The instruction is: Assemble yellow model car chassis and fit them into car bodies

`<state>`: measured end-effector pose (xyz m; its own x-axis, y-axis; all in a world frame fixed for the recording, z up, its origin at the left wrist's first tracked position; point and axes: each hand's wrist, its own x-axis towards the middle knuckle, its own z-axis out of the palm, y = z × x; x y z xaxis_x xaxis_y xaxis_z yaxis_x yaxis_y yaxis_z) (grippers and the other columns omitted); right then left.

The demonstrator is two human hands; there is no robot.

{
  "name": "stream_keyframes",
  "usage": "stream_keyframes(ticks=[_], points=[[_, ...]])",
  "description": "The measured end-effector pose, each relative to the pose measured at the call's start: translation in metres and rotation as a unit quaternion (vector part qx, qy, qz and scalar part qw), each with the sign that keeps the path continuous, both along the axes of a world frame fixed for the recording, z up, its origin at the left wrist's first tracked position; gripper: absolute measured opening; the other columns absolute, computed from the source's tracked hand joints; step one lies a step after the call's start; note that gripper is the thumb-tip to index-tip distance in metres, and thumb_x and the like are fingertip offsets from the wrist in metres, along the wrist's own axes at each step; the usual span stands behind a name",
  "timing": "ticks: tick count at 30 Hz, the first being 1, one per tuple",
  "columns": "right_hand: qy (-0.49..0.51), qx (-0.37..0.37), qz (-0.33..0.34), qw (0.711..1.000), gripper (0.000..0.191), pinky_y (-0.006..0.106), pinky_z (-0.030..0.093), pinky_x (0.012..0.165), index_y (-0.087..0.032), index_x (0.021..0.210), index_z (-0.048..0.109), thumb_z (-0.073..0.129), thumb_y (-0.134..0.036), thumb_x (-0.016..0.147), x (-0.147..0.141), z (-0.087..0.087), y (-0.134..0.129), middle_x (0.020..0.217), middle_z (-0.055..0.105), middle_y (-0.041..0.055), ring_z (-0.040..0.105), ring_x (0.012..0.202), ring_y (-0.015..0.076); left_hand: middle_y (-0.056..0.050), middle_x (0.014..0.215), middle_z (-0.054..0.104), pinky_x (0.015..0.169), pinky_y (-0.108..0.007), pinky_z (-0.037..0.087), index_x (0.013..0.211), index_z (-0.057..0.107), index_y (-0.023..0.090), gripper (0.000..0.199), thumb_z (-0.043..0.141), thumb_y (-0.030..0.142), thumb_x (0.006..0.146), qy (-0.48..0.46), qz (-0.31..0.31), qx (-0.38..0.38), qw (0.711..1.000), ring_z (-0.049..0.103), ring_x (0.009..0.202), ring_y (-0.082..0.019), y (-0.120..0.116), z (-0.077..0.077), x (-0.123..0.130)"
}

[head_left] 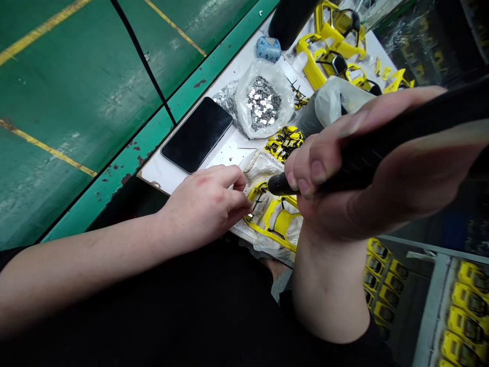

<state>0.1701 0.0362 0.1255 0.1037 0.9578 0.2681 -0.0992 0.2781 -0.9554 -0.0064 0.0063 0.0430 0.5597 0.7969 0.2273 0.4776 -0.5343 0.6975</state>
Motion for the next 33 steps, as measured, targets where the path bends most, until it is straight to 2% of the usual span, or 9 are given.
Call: stream_keyframes(ticks=[5, 7, 10, 15, 20, 23, 29, 33], points=[[-0.034, -0.043, 0.005, 0.998, 0.012, 0.038, 0.042, 0.047, -0.038, 0.091, 0.081, 0.086, -0.048, 0.093, 0.0025, 0.0011, -0.0021, 0.063, 0.054, -0.0062, 0.046, 0.047, 0.019, -0.006, 0.106, 0.072, 0.072, -0.031, 0.045, 0.099, 0.089, 0.023, 0.017, 0.075, 0.031, 0.104, 0.001, -0.001, -0.003, 1.0, 0.065, 0.085, -0.018, -0.0008, 0.0013, -0.0007], [-0.026, -0.01, -0.001, 1.0, 0.02, 0.037, 0.039, 0.043, -0.037, 0.094, 0.081, 0.086, -0.056, 0.091, 0.0024, -0.0001, -0.0009, 0.062, 0.05, -0.0062, 0.043, 0.045, 0.0184, -0.005, 0.106, 0.072, 0.072, -0.031, 0.045, 0.099, 0.089, 0.024, 0.017, 0.075, 0.032, 0.105, 0.003, 0.001, -0.006, 1.0, 0.065, 0.086, -0.018, -0.001, 0.0014, -0.001], [0.005, 0.005, 0.001, 1.0, 0.032, 0.036, 0.034, 0.04, -0.035, 0.086, 0.079, 0.087, -0.066, 0.087, 0.0003, -0.0027, 0.0019, 0.06, 0.05, -0.0058, 0.04, 0.043, 0.0175, -0.005, 0.107, 0.072, 0.072, -0.031, 0.045, 0.1, 0.089, 0.025, 0.017, 0.074, 0.032, 0.105, 0.005, 0.0, -0.006, 1.0, 0.064, 0.085, -0.018, -0.0008, 0.0008, -0.0011], [0.021, -0.026, -0.012, 0.999, 0.033, 0.034, 0.037, 0.043, -0.033, 0.085, 0.073, 0.087, -0.062, 0.091, -0.0013, -0.0035, 0.0009, 0.061, 0.053, -0.0069, 0.042, 0.045, 0.0163, -0.005, 0.105, 0.072, 0.07, -0.03, 0.043, 0.099, 0.089, 0.024, 0.017, 0.075, 0.032, 0.104, 0.006, 0.001, 0.003, 1.0, 0.063, 0.083, -0.017, -0.0001, -0.0003, -0.0007], [-0.001, -0.045, -0.005, 0.999, 0.031, 0.034, 0.042, 0.047, -0.033, 0.091, 0.073, 0.094, -0.056, 0.085, 0.0019, -0.0013, -0.0032, 0.064, 0.054, -0.0072, 0.046, 0.049, 0.0167, -0.005, 0.104, 0.071, 0.07, -0.031, 0.043, 0.098, 0.089, 0.024, 0.015, 0.077, 0.031, 0.103, 0.007, 0.002, 0.005, 1.0, 0.064, 0.083, -0.017, -0.0003, -0.0001, -0.0002], [-0.012, -0.049, -0.008, 0.999, 0.032, 0.034, 0.043, 0.046, -0.033, 0.094, 0.076, 0.092, -0.059, 0.087, 0.0028, -0.0007, -0.0034, 0.064, 0.05, -0.0067, 0.044, 0.047, 0.0155, -0.005, 0.105, 0.072, 0.07, -0.03, 0.044, 0.099, 0.089, 0.025, 0.016, 0.076, 0.032, 0.103, 0.01, 0.003, 0.0, 1.0, 0.064, 0.083, -0.017, -0.0005, 0.0003, -0.0005], [0.03, -0.065, -0.027, 0.997, 0.046, 0.033, 0.038, 0.044, -0.03, 0.09, 0.07, 0.1, -0.063, 0.077, 0.0013, -0.0019, -0.0012, 0.062, 0.053, -0.007, 0.046, 0.047, 0.0154, -0.005, 0.105, 0.072, 0.07, -0.03, 0.044, 0.099, 0.089, 0.025, 0.017, 0.075, 0.033, 0.104, 0.011, 0.0, 0.002, 1.0, 0.064, 0.083, -0.017, 0.0, 0.0004, -0.0009], [0.014, -0.048, -0.018, 0.999, 0.044, 0.032, 0.04, 0.044, -0.031, 0.093, 0.073, 0.097, -0.064, 0.08, 0.0003, -0.0008, -0.0023, 0.065, 0.052, -0.0069, 0.045, 0.048, 0.0142, -0.005, 0.104, 0.071, 0.069, -0.03, 0.043, 0.098, 0.089, 0.024, 0.016, 0.077, 0.031, 0.103, 0.004, 0.001, 0.007, 1.0, 0.063, 0.081, -0.017, 0.0, -0.0003, -0.0008]])
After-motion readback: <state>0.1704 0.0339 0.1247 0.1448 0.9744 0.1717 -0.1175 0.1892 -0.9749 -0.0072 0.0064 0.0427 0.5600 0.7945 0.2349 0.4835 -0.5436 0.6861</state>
